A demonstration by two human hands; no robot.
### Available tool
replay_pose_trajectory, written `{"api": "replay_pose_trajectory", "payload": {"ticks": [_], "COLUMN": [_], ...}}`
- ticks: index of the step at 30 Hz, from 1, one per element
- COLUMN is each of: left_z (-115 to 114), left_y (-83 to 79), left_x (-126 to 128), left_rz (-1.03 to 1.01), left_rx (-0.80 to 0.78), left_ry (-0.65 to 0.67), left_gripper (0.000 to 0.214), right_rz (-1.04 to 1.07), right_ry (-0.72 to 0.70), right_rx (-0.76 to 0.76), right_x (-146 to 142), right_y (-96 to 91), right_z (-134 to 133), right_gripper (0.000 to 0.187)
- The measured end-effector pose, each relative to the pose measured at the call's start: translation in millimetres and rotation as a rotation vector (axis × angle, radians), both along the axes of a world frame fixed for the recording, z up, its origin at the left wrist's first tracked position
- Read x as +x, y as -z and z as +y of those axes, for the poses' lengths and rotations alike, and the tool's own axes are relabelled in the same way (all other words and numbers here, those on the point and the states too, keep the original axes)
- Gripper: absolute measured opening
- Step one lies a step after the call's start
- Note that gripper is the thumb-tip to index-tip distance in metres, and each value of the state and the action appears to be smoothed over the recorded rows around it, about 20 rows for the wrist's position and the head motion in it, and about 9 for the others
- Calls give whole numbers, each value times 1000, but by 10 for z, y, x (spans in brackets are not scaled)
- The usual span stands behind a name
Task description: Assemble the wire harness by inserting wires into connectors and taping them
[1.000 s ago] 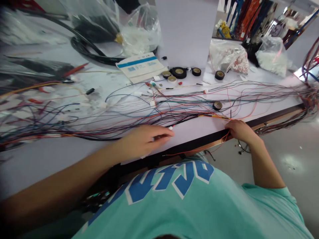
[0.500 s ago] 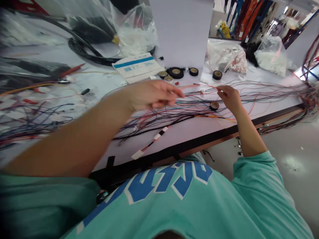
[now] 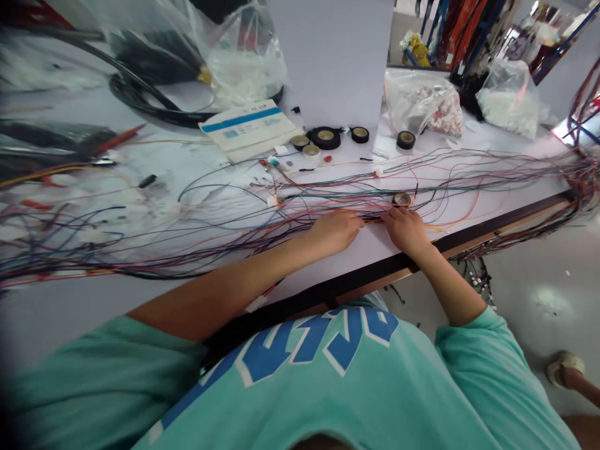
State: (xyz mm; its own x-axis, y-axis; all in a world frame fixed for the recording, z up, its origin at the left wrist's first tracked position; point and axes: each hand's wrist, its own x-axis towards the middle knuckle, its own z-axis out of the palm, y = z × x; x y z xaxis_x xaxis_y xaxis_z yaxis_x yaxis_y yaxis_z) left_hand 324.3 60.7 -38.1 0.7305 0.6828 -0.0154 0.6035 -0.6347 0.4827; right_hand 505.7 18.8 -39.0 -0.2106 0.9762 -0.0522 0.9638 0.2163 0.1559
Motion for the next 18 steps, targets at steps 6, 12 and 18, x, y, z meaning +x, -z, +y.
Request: {"api": "replay_pose_trajectory", "payload": {"ticks": [6,12,18], "left_z": [63,145,153], "left_y": [231,395,422], "left_x": [48,-21,-28], "left_rz": [162,18,2], "left_rx": [165,220,200], "left_ry": [43,82,94], "left_gripper": [36,35,42], "right_rz": [-6,127,59], "right_ry": [89,99,40], "right_rx": [-52,-85,-143], "right_x": [22,8,-9], "right_y": [-52,-24,-54], "right_z": [143,202,53], "right_gripper": [35,32,30]}}
